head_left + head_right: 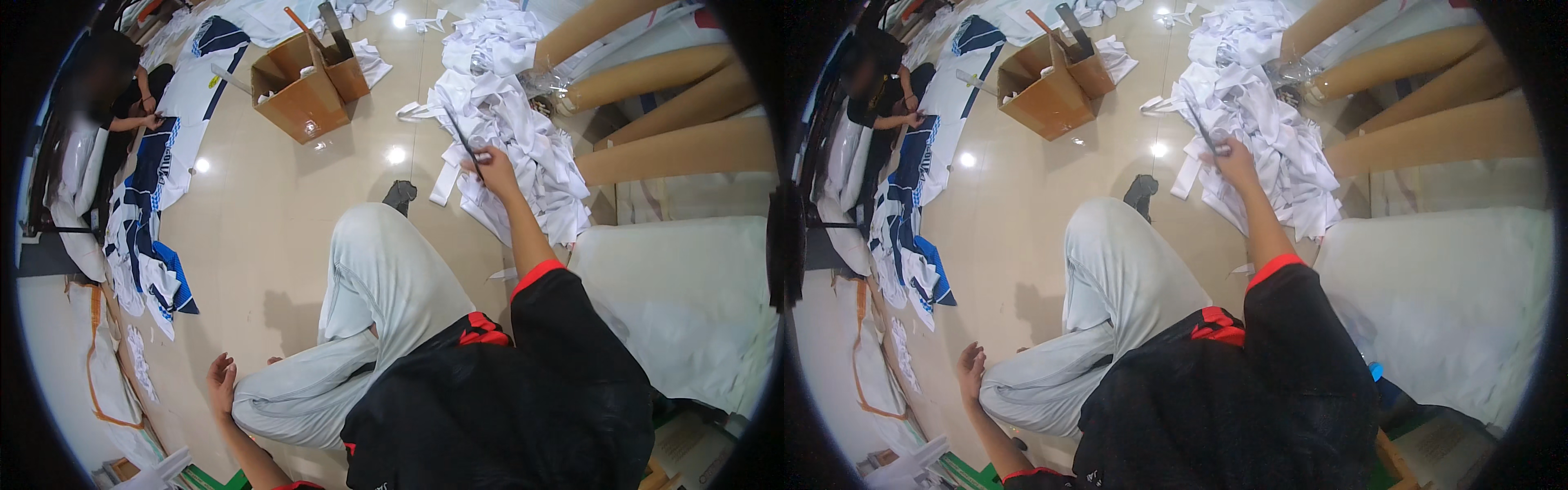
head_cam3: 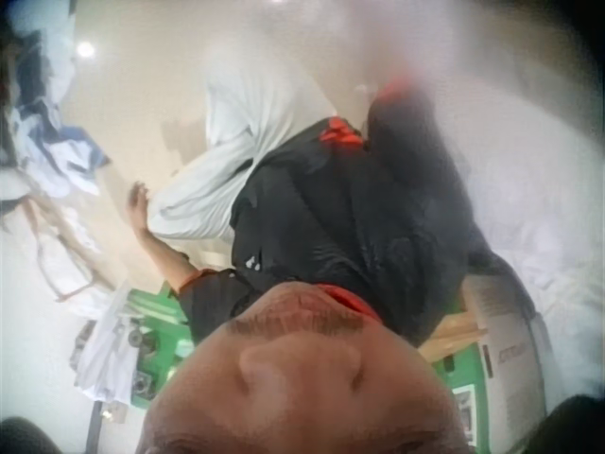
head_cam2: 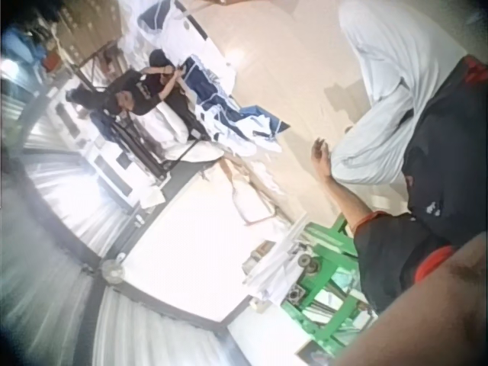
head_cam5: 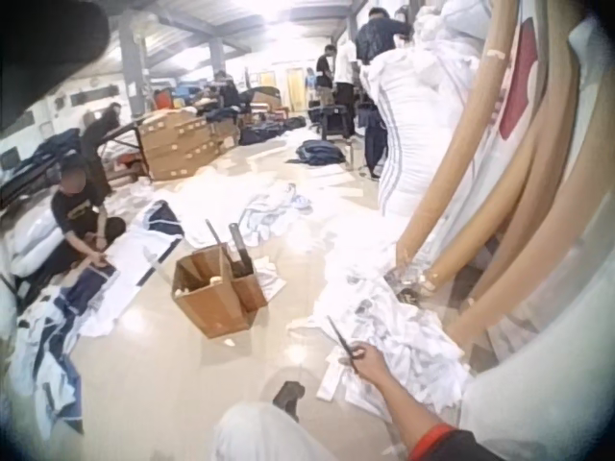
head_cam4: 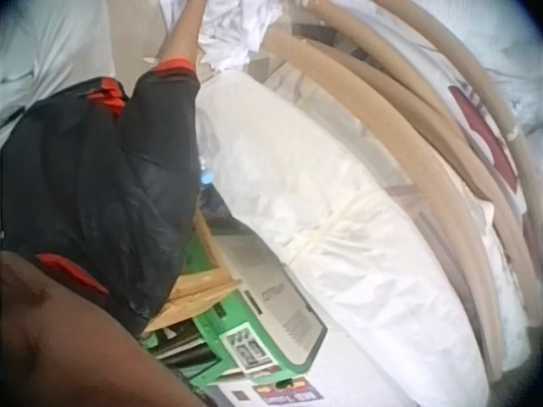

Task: The person sits on the floor and uses scissors to cut a large white and blue patterned fabric sheet. They repeatedly unfold, align, and trim the fabric, discarding cut pieces into a nearby box.

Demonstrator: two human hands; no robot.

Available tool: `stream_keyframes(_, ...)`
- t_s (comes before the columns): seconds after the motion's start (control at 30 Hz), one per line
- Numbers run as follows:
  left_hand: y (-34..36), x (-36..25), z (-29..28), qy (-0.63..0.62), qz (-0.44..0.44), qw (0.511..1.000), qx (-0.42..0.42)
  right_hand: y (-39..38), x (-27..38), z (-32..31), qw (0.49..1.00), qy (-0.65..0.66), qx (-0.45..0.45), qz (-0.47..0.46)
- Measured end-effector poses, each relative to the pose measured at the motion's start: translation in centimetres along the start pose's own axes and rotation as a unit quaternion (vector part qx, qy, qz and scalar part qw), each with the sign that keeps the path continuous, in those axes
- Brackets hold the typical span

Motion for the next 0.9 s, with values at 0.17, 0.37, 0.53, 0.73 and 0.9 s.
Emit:
stream_keyframes(0.17,0.2,-0.3,-0.3,-0.001,0.052,0.998,-0.04,-7.5,-3.4,-0.5,0.949,-0.065,0.264,0.158)
stream_keyframes(0.37,2.0,-2.4,-2.5,0.044,0.087,0.995,0.03,-4.4,-3.3,-7.7,0.99,-0.04,0.104,0.089)
stream_keyframes(0.53,4.6,-8.7,-4.2,0.101,0.129,0.986,0.03,-7.5,-6.4,-5.5,0.996,-0.061,0.066,-0.025)
stream_keyframes(0.73,9.7,-13.1,1.0,0.121,0.218,0.962,0.108,-17.0,-2.5,0.3,0.934,-0.339,0.045,-0.099)
stream_keyframes(0.9,7.4,-19.1,6.6,0.313,0.314,0.896,0.036,-17.9,-2.4,2.2,0.873,-0.455,0.15,-0.093)
Point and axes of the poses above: each hand's wrist, its own y-axis towards the middle knuckle, its own z-axis out of the palm, x = y × z, the point moved 9 cm from there along y, towards the middle knuckle, and after that the axes turned 15 degrees about y, right-handed, at the moved point
